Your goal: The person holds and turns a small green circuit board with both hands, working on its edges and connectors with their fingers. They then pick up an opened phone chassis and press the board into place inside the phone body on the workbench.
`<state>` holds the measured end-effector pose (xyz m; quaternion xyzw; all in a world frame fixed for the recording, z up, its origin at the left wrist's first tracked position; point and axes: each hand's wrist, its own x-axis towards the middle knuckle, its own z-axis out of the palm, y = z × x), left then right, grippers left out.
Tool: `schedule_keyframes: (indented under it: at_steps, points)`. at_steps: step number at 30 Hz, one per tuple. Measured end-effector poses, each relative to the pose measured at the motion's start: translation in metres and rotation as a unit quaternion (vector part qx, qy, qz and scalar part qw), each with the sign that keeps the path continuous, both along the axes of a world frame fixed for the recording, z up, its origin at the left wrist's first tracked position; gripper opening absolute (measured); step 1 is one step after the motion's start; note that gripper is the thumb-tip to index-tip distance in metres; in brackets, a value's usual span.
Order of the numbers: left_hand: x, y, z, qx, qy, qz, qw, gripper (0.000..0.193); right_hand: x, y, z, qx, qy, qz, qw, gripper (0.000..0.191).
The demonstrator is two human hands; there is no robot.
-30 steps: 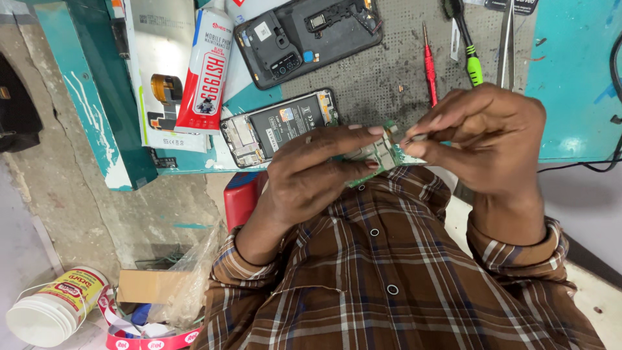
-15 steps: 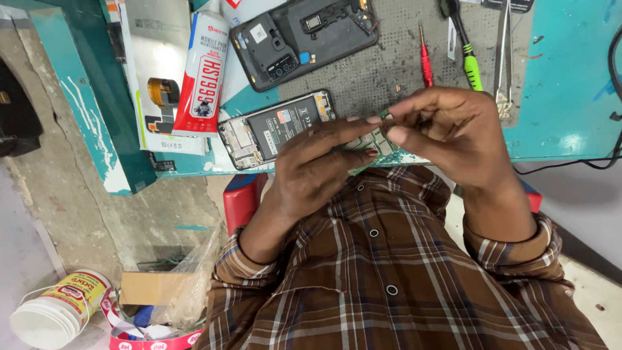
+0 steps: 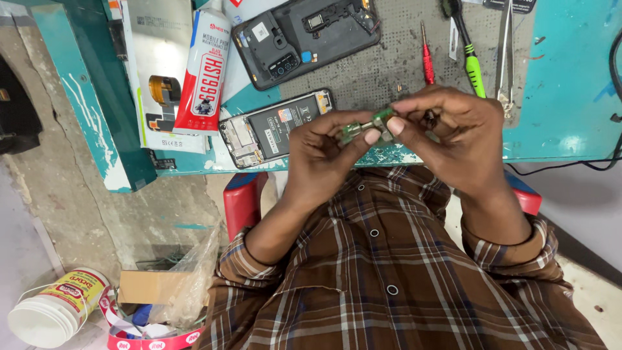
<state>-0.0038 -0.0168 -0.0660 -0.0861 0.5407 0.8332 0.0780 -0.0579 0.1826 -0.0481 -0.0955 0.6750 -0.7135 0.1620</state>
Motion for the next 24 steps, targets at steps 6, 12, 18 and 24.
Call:
schedule_keyframes:
  at_steps: [6,12,18,24]
  points:
    - [0.005,0.002,-0.003,-0.077,0.001,0.011,0.997,0.020,0.000,-0.002,0.003,0.114,0.090,-0.013,0.989,0.013]
    - [-0.002,-0.001,0.000,-0.066,-0.014,0.003,0.998,0.019,0.004,-0.006,0.002,0.173,0.212,-0.039,0.961,0.017]
    - [-0.004,-0.004,0.002,-0.052,-0.018,-0.006,0.998,0.017,0.006,-0.007,-0.003,0.174,0.255,-0.049,0.950,0.019]
    - [-0.004,-0.004,0.004,-0.055,-0.010,-0.004,0.998,0.018,0.008,-0.005,-0.010,0.174,0.293,-0.055,0.939,0.021]
